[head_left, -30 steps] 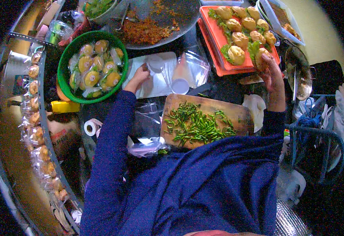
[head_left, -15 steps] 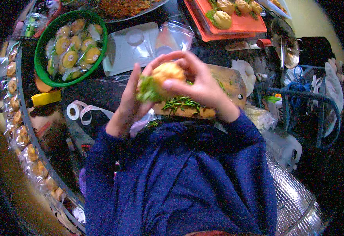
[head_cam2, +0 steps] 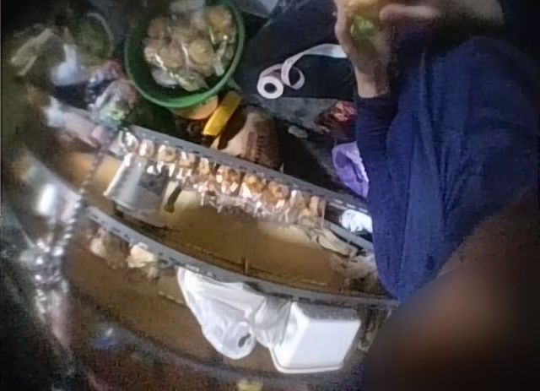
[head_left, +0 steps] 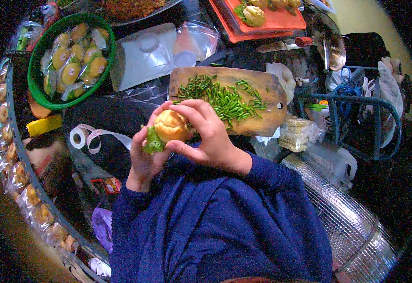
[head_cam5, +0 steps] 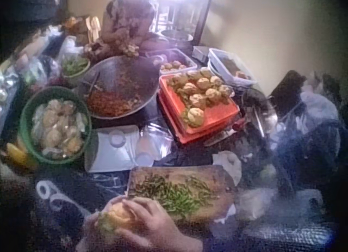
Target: The person assembles small food items by placing shredded green vegetables into round buns, then wraps each assembled item in a paper liner and places it into a plastic bag. The person repeats this process multiple times, handling buns, vegetables, liners, and bags.
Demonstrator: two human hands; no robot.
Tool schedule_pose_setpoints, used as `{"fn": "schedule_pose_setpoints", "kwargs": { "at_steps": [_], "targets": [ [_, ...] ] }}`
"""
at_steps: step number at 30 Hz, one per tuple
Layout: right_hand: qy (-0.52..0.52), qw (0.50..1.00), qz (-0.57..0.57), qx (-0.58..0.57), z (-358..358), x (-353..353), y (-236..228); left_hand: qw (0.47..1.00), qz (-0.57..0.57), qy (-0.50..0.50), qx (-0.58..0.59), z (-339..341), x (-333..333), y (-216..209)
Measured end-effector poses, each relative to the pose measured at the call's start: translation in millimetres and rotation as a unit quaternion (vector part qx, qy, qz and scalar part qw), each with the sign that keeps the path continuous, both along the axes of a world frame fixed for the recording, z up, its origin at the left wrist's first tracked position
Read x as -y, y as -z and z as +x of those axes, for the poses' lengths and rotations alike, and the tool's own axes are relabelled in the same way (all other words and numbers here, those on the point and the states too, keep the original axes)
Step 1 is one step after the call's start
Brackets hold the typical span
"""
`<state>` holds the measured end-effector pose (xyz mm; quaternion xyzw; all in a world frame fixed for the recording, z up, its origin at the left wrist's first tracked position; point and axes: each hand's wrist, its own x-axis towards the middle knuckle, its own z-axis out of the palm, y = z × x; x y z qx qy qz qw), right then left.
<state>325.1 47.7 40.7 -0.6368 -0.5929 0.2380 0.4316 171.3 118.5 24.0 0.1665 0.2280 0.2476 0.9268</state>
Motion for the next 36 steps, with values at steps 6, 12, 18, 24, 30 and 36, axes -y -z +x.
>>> {"fn": "schedule_pose_setpoints", "kwargs": {
  "at_steps": [6,12,18,24,30,36],
  "targets": [
    [0.128,0.992,-0.01,0.008,39.2,0.2,3.2,0.999,0.012,-0.026,0.023,-11.2,-11.2,0.3],
    [0.282,0.951,0.042,0.117,116.0,28.6,4.7,0.999,0.008,-0.019,0.03,-3.8,-15.6,-0.5],
    [0.455,0.886,-0.024,0.081,253.6,91.7,44.1,0.998,0.062,0.015,0.011,18.3,-18.0,-8.7],
    [0.389,0.844,-0.312,0.198,305.8,111.3,135.7,0.997,0.054,0.034,-0.034,41.0,-18.2,-18.8],
    [0.418,0.834,-0.273,0.236,303.3,108.1,155.8,0.999,0.001,0.027,-0.039,56.3,-17.4,-17.5],
    [0.441,0.893,-0.08,0.03,262.8,87.9,80.0,0.998,-0.012,0.027,-0.052,69.4,-17.2,-19.4]
  ]
}}
